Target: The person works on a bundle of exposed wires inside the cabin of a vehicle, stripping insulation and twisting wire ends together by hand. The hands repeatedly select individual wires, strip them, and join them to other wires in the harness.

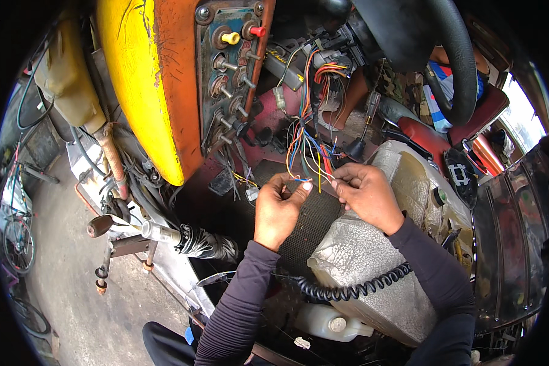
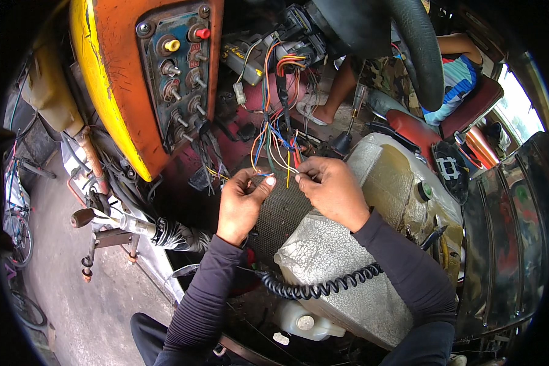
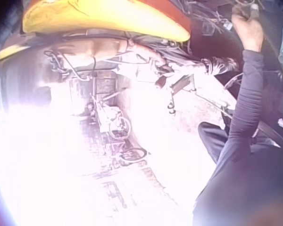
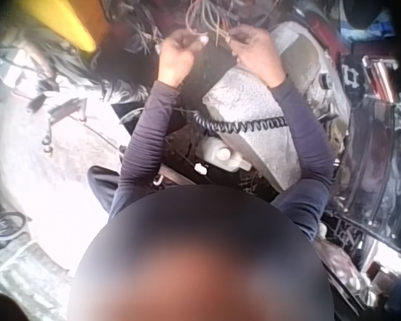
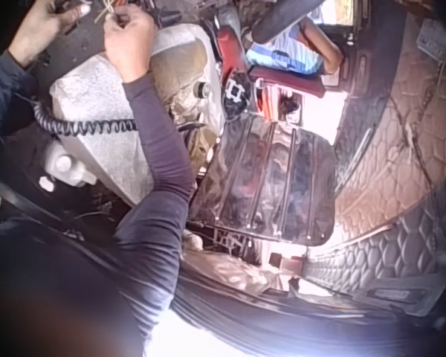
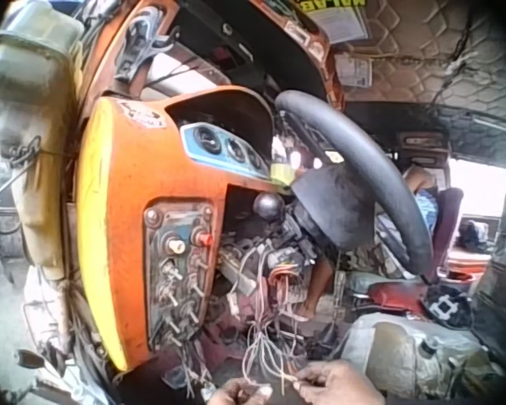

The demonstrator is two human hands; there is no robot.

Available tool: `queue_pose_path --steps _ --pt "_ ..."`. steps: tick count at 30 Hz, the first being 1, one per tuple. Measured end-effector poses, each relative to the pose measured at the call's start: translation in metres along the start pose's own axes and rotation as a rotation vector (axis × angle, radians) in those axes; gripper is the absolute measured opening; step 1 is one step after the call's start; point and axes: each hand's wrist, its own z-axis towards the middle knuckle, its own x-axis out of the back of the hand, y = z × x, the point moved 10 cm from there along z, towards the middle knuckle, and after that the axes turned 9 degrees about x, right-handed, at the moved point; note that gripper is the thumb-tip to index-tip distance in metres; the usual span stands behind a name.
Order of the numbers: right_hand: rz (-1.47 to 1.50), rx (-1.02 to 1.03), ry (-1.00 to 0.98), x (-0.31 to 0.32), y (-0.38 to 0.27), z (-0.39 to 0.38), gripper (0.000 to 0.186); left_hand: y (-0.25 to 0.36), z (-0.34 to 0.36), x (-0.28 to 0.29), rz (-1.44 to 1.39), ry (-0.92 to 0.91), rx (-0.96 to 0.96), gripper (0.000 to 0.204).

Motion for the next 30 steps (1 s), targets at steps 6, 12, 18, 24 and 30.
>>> queue_pose_path --steps 6,12,18,24,30 --pt "-0.190 0.155 0.056 0.009 -0.018 0.002 0.018 0.028 -0.014 0.034 0.200 0.235 -0.175 0.030" --pt "-0.094 0.086 0.040 0.010 -0.018 -0.001 0.018 0.054 -0.028 0.016 0.308 0.194 -0.358 0.020" --pt "-0.015 0.010 0.025 0.010 -0.011 0.000 0.013 0.043 -0.044 0.035 0.269 0.309 -0.367 0.016" --pt "0.130 -0.065 -0.043 0.001 0.000 0.002 0.015 0.003 -0.025 0.023 -0.064 0.081 -0.131 0.019" --pt "0.149 -0.107 -0.096 -0.005 0.012 0.005 0.017 -0.033 -0.015 -0.005 -0.478 -0.055 0.341 0.022"
